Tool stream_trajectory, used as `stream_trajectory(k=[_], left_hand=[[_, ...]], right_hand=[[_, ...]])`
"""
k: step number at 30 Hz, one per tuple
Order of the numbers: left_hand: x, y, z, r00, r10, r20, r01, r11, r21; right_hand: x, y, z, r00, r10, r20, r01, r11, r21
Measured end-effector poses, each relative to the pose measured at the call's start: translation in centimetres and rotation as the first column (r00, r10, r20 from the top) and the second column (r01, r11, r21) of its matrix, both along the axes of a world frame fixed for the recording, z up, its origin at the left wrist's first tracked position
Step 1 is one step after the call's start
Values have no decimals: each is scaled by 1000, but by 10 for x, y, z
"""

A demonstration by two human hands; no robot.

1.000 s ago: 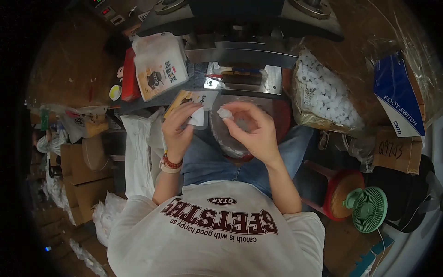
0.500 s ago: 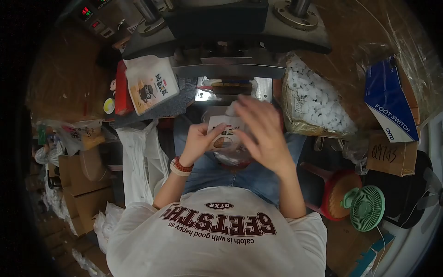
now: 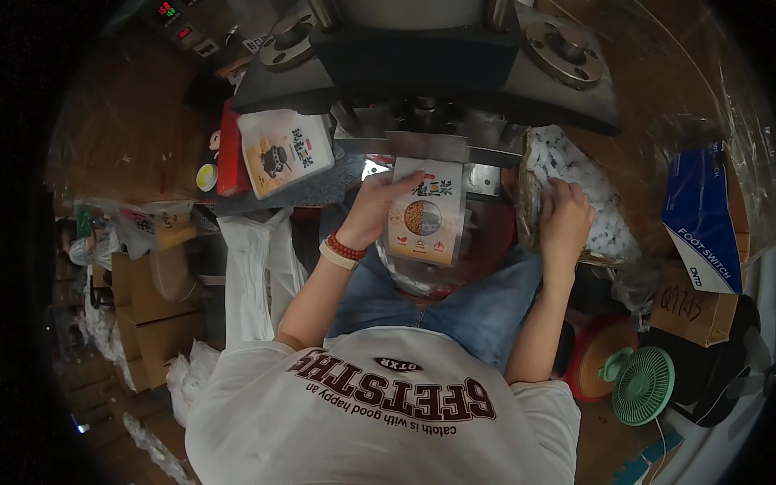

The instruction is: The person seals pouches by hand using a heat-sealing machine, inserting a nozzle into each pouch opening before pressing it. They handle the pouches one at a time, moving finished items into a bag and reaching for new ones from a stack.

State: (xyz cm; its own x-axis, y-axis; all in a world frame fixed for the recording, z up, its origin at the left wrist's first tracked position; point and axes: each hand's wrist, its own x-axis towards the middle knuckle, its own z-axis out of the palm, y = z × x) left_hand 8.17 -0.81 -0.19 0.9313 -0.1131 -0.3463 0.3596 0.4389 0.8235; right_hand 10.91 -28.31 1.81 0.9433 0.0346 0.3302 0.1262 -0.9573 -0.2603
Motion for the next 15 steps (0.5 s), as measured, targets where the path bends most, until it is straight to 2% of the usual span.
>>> stream_trajectory(k=[1,2,3,4,5,6,7,8,9,11,13,15], left_hand=[[-1,6,0,1000,3,1,-3,1000,-1],[-2,16,1,995,-38,93,5,942,336],[-3,29,3,981,-105,165,-24,774,633],[-6,45,5,910,-55,411,-357,402,843],[-14,62,7,777,-128,617,-627,-59,777],[-22,74,9,854,-166,492,-519,-331,789],[-30,86,11,921,-161,356,-380,-579,721],[-38,103,-15,933,-200,300,-360,-519,776],[-47,109,-21,934,-193,301,-357,-521,775],[-64,116,-23,842,-422,336,-456,-226,861],[-79,113,-22,836,-402,373,-485,-226,845],[-83,108,-9,843,-268,466,-453,112,885]], right_hand=[[-2,1,0,1000,3,1,-3,1000,-1],[-5,2,1,994,5,113,-24,986,166],[-8,3,3,974,-10,224,-64,944,324],[-16,6,8,973,-11,231,-66,944,323],[-30,12,14,989,-13,149,-91,736,670],[-44,20,18,998,17,68,-69,411,909],[-55,30,17,986,149,73,-105,216,971],[-64,41,14,955,277,106,-113,8,994],[-71,51,4,895,426,131,-77,-142,987],[-81,69,-6,810,582,79,-22,-104,994],[-85,84,4,794,603,70,-26,-81,996],[-80,98,19,772,630,82,-54,-63,997]])
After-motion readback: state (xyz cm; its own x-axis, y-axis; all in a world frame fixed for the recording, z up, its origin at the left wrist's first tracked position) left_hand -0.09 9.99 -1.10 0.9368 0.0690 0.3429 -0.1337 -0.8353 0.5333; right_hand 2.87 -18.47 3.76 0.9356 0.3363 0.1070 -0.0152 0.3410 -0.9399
